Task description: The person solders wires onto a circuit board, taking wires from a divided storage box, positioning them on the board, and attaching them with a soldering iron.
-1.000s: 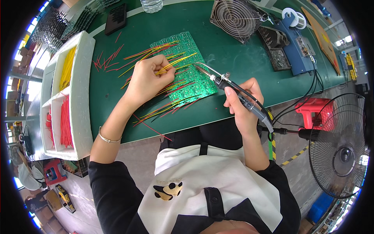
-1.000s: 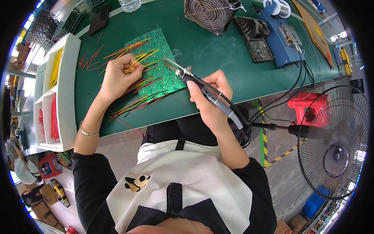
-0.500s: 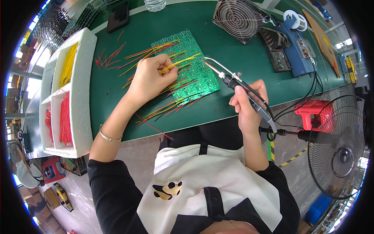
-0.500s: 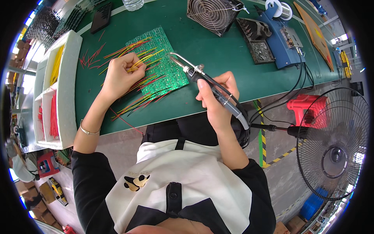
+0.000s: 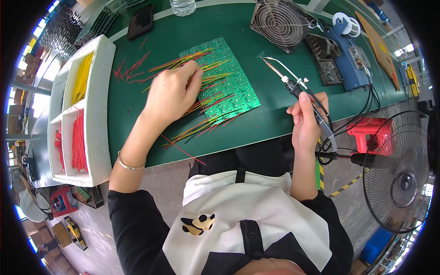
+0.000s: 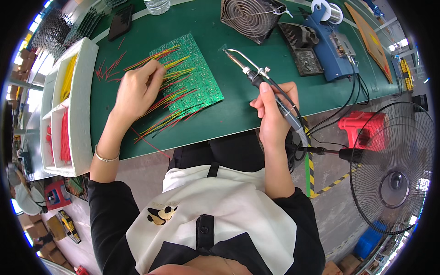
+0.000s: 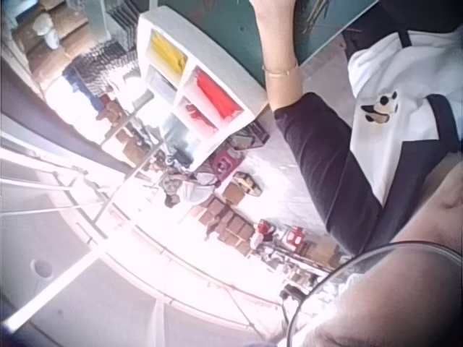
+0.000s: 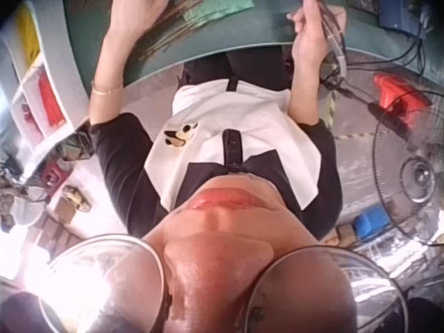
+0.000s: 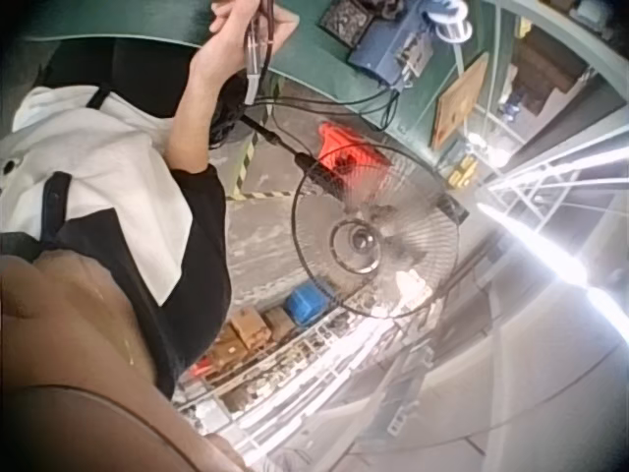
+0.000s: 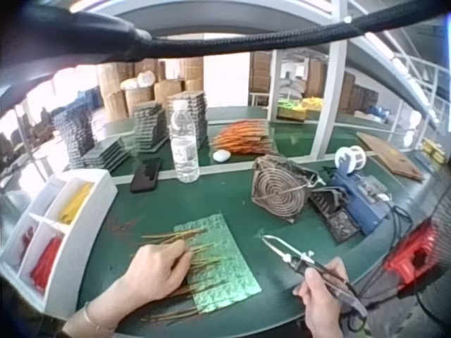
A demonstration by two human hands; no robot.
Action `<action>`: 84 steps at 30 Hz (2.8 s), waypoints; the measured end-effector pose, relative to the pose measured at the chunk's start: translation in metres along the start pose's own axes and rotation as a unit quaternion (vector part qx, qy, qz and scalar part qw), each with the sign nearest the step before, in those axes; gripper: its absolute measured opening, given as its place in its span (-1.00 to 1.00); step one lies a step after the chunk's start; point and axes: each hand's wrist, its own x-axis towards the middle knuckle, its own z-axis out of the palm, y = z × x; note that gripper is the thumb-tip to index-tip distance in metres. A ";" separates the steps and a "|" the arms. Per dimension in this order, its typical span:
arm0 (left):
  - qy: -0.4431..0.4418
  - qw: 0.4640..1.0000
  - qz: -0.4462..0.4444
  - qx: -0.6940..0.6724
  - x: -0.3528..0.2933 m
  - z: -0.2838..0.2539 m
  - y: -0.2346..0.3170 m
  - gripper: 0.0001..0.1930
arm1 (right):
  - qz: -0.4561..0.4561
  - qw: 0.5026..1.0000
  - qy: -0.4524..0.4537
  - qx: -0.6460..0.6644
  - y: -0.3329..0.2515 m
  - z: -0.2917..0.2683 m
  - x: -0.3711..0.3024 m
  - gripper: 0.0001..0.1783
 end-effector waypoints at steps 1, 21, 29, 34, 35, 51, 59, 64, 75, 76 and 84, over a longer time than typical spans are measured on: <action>0.026 0.991 0.066 0.110 0.001 -0.005 -0.001 -0.85 | -0.001 1.000 0.003 0.002 0.001 -0.003 0.001 -0.79; -0.031 0.975 0.175 0.132 -0.021 0.026 0.030 -0.71 | 0.003 0.999 -0.002 -0.040 0.002 0.000 -0.001 -0.77; -0.052 0.992 0.110 -0.029 -0.004 0.014 0.001 -0.85 | -0.008 1.000 0.023 -0.008 0.005 0.000 -0.001 -0.78; -0.017 0.995 0.065 -0.070 -0.004 0.016 0.002 -0.93 | 0.010 1.000 0.003 -0.009 0.004 0.003 -0.001 -0.78; 0.000 0.995 0.050 -0.085 -0.004 0.019 0.001 -0.93 | 0.017 1.000 -0.002 0.004 0.005 0.005 -0.002 -0.78; -0.085 0.976 -0.127 -0.158 0.004 0.005 -0.002 -0.89 | 0.040 0.997 -0.064 -0.016 0.006 0.014 -0.011 -0.72; -0.093 0.975 -0.147 -0.141 0.003 0.006 -0.003 -0.89 | 0.043 0.997 -0.066 -0.028 0.006 0.016 -0.011 -0.73; -0.089 0.968 -0.159 -0.172 0.001 0.011 -0.011 -0.88 | 0.039 0.997 -0.066 -0.018 0.006 0.016 -0.012 -0.73; -0.092 0.962 -0.169 -0.193 0.003 0.007 -0.008 -0.90 | 0.044 0.995 -0.078 -0.039 0.007 0.016 -0.013 -0.71; -0.105 0.959 -0.174 -0.195 0.003 0.007 -0.008 -0.91 | 0.046 0.995 -0.077 -0.044 0.006 0.017 -0.013 -0.70; -0.090 0.963 -0.169 -0.191 0.000 0.012 -0.011 -0.92 | 0.063 0.991 -0.099 -0.062 0.004 0.020 -0.016 -0.70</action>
